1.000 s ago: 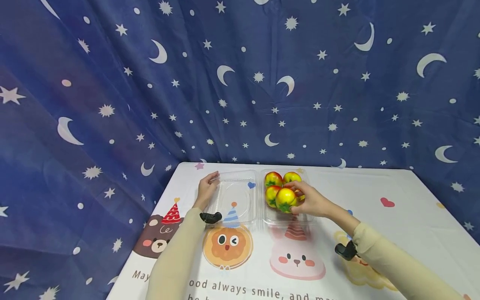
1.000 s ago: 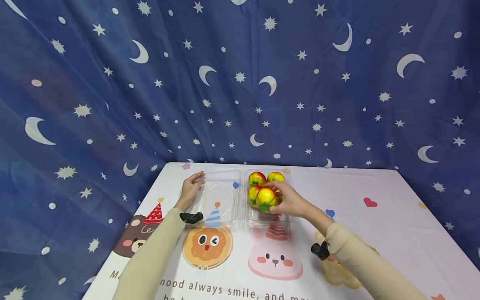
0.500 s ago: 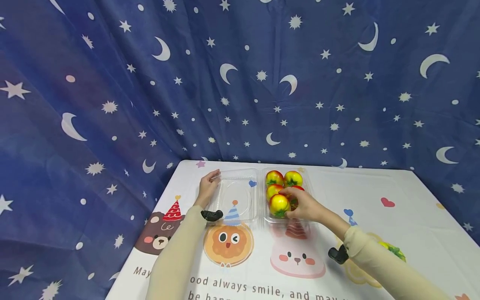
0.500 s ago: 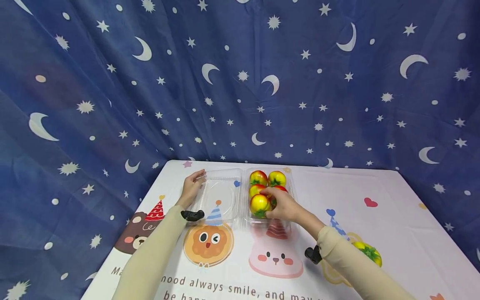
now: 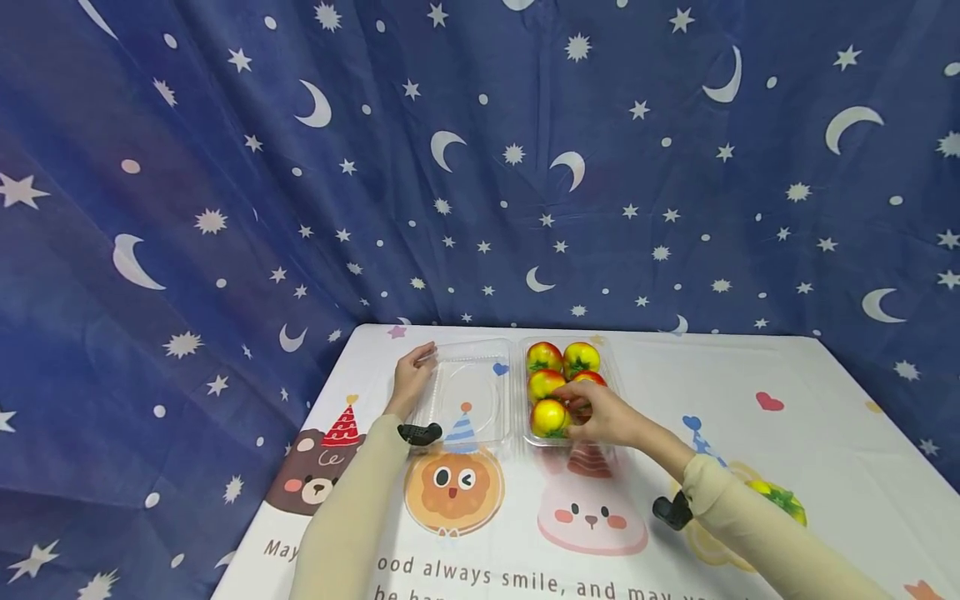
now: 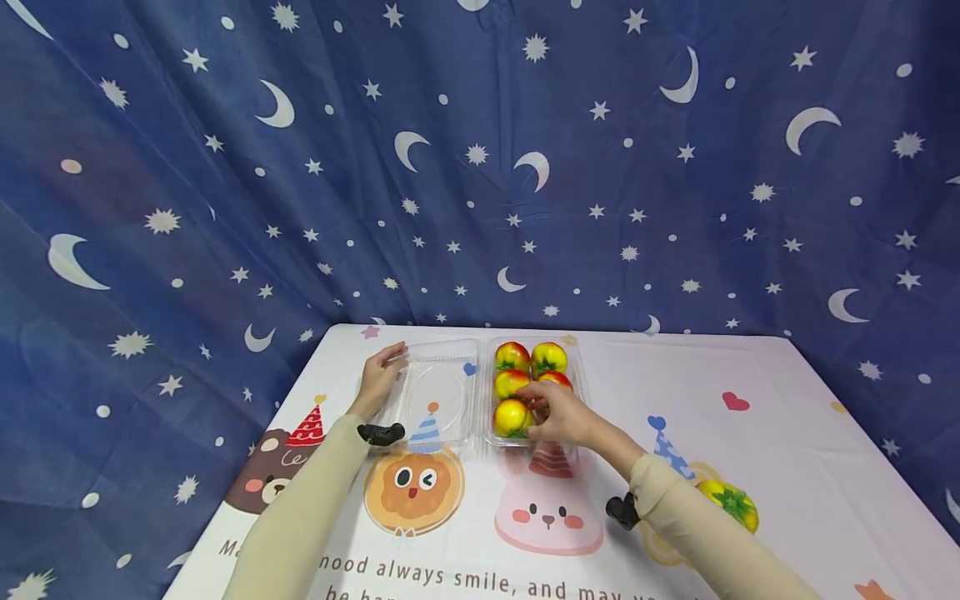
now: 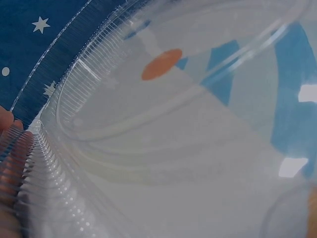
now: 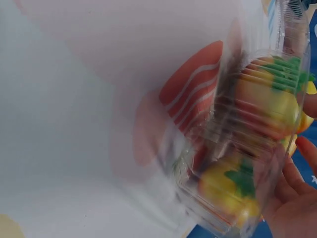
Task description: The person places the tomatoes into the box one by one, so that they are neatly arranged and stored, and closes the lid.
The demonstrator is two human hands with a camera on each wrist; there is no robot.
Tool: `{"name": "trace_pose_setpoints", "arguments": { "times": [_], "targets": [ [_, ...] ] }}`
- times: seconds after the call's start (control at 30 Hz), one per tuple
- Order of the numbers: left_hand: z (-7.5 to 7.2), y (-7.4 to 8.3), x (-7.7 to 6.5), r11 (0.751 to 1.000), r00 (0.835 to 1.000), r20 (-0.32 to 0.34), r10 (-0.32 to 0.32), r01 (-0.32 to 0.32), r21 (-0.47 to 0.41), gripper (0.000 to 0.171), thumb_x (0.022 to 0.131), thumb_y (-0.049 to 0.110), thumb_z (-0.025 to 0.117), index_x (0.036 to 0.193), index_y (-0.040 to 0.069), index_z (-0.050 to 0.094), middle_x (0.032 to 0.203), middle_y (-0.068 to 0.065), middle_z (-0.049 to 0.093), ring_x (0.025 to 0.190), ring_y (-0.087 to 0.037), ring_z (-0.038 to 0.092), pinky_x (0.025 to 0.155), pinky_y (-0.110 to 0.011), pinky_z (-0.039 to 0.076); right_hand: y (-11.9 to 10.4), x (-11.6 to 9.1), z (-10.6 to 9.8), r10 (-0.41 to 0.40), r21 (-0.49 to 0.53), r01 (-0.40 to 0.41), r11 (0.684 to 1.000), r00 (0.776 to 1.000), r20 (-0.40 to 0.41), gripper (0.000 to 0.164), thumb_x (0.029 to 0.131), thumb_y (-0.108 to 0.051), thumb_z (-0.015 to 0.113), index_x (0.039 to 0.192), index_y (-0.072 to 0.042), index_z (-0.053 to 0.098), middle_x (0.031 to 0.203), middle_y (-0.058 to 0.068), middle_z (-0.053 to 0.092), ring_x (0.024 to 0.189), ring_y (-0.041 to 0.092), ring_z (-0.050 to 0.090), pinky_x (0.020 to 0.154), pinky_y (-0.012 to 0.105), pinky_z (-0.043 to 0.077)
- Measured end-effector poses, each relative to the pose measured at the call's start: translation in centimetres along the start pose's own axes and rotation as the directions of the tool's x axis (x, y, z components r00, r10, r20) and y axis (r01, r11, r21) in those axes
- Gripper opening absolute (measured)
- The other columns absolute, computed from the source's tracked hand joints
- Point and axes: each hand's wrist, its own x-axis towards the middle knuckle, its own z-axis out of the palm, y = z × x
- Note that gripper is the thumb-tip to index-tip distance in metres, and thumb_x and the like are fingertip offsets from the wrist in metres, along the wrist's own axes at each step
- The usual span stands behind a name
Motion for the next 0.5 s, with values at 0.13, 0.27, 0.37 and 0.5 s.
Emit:
{"name": "trace_pose_setpoints", "arguments": {
  "times": [0.13, 0.27, 0.37, 0.5],
  "targets": [
    [-0.1, 0.1, 0.0, 1.0, 1.0, 0.002, 0.0, 0.0, 0.007, 0.042, 0.096, 0.005, 0.056, 0.138, 0.003, 0.057, 0.134, -0.014, 0.06, 0.118, -0.03, 0.058, 0.092, -0.037, 0.049, -0.5, -0.7, -0.9, -0.012, 0.006, 0.012, 1.0, 0.999, -0.043, 0.048, 0.079, 0.001, 0.075, 0.124, 0.009, 0.059, 0.119, 0.026, 0.061, 0.103, 0.043, 0.063, 0.083, 0.052, 0.055],
    [-0.1, 0.3, 0.1, 1.0, 1.0, 0.001, 0.013, -0.013, 0.007, 0.042, 0.096, 0.005, 0.055, 0.138, 0.003, 0.057, 0.135, -0.014, 0.06, 0.12, -0.03, 0.057, 0.095, -0.04, 0.047, -0.8, -1.9, -2.8, -0.019, -0.048, 0.015, 0.999, 0.995, -0.099, 0.042, 0.083, -0.002, 0.074, 0.122, 0.007, 0.061, 0.119, 0.024, 0.062, 0.102, 0.041, 0.064, 0.082, 0.052, 0.055],
    [-0.1, 0.4, 0.1, 1.0, 1.0, 0.007, 0.013, -0.013, 0.003, 0.042, 0.096, 0.005, 0.055, 0.138, 0.002, 0.056, 0.136, -0.015, 0.059, 0.121, -0.032, 0.057, 0.094, -0.04, 0.048, -0.7, -3.7, -4.7, -0.015, -0.113, 0.001, 0.994, 0.993, -0.121, 0.039, 0.085, -0.007, 0.074, 0.121, 0.004, 0.062, 0.117, 0.022, 0.064, 0.101, 0.04, 0.064, 0.082, 0.052, 0.054],
    [-0.1, 0.3, -0.2, 1.0, 1.0, 0.015, 0.002, -0.002, -0.003, 0.042, 0.096, 0.005, 0.055, 0.138, 0.003, 0.056, 0.136, -0.014, 0.059, 0.12, -0.031, 0.057, 0.092, -0.037, 0.048, -0.4, -7.4, -7.0, 0.045, -0.208, -0.062, 0.976, 0.996, -0.083, 0.037, 0.086, -0.017, 0.076, 0.117, 0.001, 0.066, 0.113, 0.016, 0.066, 0.101, 0.038, 0.063, 0.081, 0.05, 0.055]
  ]
}}
